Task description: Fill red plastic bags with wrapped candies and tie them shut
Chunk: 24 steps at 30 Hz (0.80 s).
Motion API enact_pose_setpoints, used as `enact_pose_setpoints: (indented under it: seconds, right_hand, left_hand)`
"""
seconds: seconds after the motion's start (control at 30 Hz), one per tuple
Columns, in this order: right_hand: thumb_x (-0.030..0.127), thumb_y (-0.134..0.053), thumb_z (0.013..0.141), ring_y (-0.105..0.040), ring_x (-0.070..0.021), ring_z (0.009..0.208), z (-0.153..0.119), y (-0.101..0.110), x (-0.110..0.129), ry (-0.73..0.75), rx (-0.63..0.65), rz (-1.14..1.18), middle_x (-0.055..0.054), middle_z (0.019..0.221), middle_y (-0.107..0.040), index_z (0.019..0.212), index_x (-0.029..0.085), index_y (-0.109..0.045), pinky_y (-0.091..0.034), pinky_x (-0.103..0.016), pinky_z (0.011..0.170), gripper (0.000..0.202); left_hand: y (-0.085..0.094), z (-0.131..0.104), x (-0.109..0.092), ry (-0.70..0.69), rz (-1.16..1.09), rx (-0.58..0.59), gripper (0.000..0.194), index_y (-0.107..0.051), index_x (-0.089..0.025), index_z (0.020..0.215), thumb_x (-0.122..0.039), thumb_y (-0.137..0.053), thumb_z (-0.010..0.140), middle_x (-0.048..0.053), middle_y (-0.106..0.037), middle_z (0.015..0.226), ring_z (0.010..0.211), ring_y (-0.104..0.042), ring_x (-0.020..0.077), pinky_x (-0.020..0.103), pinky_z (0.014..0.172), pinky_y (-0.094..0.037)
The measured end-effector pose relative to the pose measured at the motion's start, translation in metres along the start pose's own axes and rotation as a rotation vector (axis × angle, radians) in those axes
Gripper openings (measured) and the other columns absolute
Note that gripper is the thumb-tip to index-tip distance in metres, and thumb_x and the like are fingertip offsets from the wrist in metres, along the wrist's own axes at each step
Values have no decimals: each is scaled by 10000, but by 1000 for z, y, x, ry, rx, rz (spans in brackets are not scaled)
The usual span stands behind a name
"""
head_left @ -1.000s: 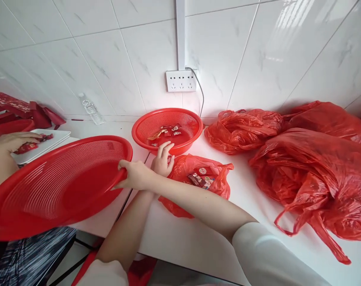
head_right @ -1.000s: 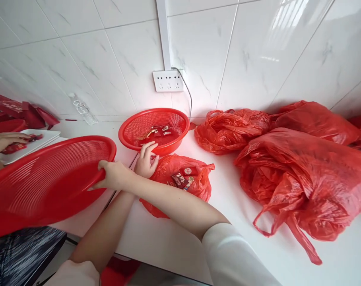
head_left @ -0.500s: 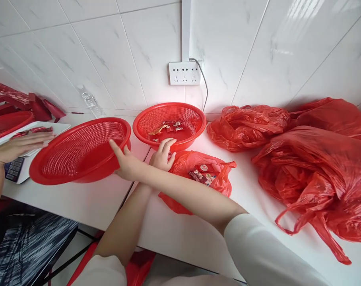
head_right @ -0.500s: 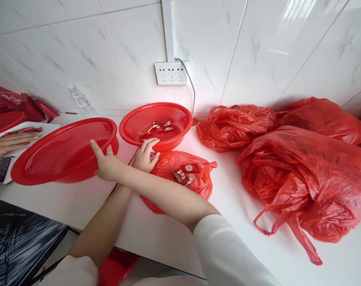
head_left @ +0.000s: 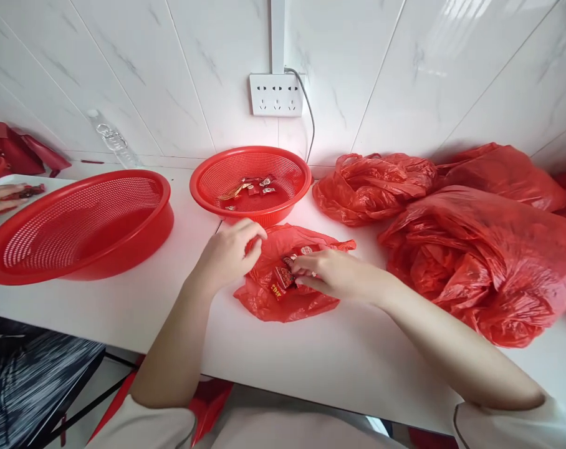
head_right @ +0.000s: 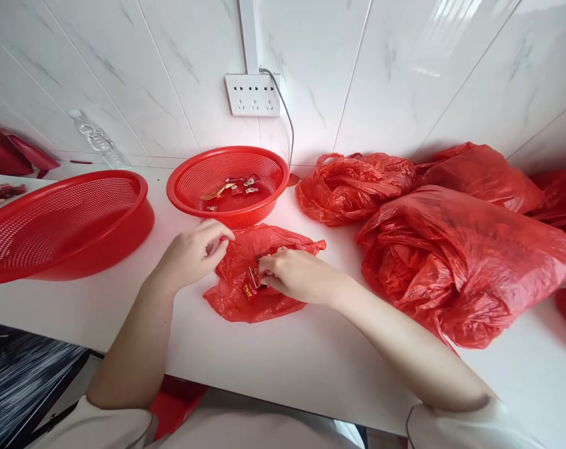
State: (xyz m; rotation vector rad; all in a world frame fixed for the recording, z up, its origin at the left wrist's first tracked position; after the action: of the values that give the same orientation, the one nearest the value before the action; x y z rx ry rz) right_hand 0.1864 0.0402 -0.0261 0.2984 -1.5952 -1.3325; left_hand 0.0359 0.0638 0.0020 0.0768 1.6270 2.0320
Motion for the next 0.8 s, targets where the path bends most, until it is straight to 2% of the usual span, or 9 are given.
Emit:
enact_pose_setpoints:
  seconds: [0.07, 0.13, 0.2, 0.3, 0.37, 0.47, 0.6, 0.67, 0.8]
  right_hand:
    - [196, -511, 932, -606, -161, 808, 1, -22, 1, 52, 22, -96, -65, 942, -648, 1061, 180, -618, -422, -268, 679, 168]
    - [229, -538, 920, -595, -184, 852, 6, -43, 4, 110, 24, -234, -85, 1007, -625, 1131, 177, -595, -408, -280, 659, 224]
    - [246, -555, 908, -578, -210, 866, 11, -62, 7, 162, 19, -388, -96, 1030, -605, 1152, 175, -587, -384, -295, 628, 257]
    - [131, -456, 930, -553, -194, 805, 15, -78, 6, 179, 7, -532, -83, 969, -591, 1040, 155, -607, -335, -297, 584, 188]
    - [84, -393, 945, -539, -160, 760, 16, -78, 2, 144, -6, -501, -66, 914, -583, 935, 143, -599, -316, -287, 564, 215]
    - [150, -384, 979, -509, -117, 675, 16, -68, -9, 41, -23, -363, -34, 833, -574, 858, 147, -578, -290, -268, 520, 229]
    - [222, -419, 981, -538, -124, 693, 16, -60, -15, -16, -10, -301, -34, 848, -595, 900, 157, -595, -281, -267, 513, 204]
    - [277, -512, 943, -586, -159, 806, 16, -64, -12, 5, 5, -294, -59, 947, -616, 1018, 164, -600, -314, -263, 548, 162]
    - [270, -500, 934, -608, -166, 762, 17, -63, -24, -166, -78, -251, -69, 958, -639, 1085, 172, -582, -319, -260, 529, 198]
  left_hand:
    - [-22, -3, -3, -23, -60, 219, 212, -626, -261, 954, -195, -459, 842, -7, -692, 982, 785, -631, 180, 283, 662, -433]
    - [-41, -6, 2, 27, -82, 367, 210, -636, -265, 931, -198, -479, 810, 2, -706, 929, 772, -638, 201, 286, 608, -408]
    - [-54, -9, 11, 110, -94, 443, 171, -635, -256, 885, -228, -487, 803, 12, -697, 811, 659, -617, 200, 287, 534, -362]
    - [-66, -14, 22, 228, -119, 527, 138, -612, -240, 809, -291, -483, 815, 8, -650, 674, 486, -526, 169, 288, 454, -286]
    - [-71, -16, 25, 264, -141, 576, 171, -604, -232, 787, -360, -496, 820, 15, -646, 682, 496, -531, 168, 284, 449, -290]
    - [-74, -15, 28, 264, -185, 601, 264, -604, -225, 789, -445, -469, 843, 27, -660, 753, 601, -583, 182, 281, 501, -361]
    - [-77, -15, 32, 229, -200, 650, 172, -636, -239, 872, -280, -493, 786, 28, -679, 953, 722, -616, 180, 273, 574, -426]
    - [-79, -16, 34, 202, -189, 684, 258, -641, -251, 943, -204, -525, 718, 23, -667, 1049, 757, -625, 175, 261, 575, -439]
    - [-77, -15, 27, 116, -178, 679, 255, -684, -261, 933, -206, -526, 741, 8, -690, 988, 738, -635, 173, 265, 590, -459]
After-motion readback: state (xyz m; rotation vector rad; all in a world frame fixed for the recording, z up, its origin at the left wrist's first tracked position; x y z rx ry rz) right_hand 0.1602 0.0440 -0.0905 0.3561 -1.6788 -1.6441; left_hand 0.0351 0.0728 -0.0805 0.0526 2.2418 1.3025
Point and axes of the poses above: each hand's wrist, its own z-axis towards the middle knuckle, its own y-axis out of the back of the hand, x = y × z, the point moved 8 cm from there along z, towards the middle knuckle
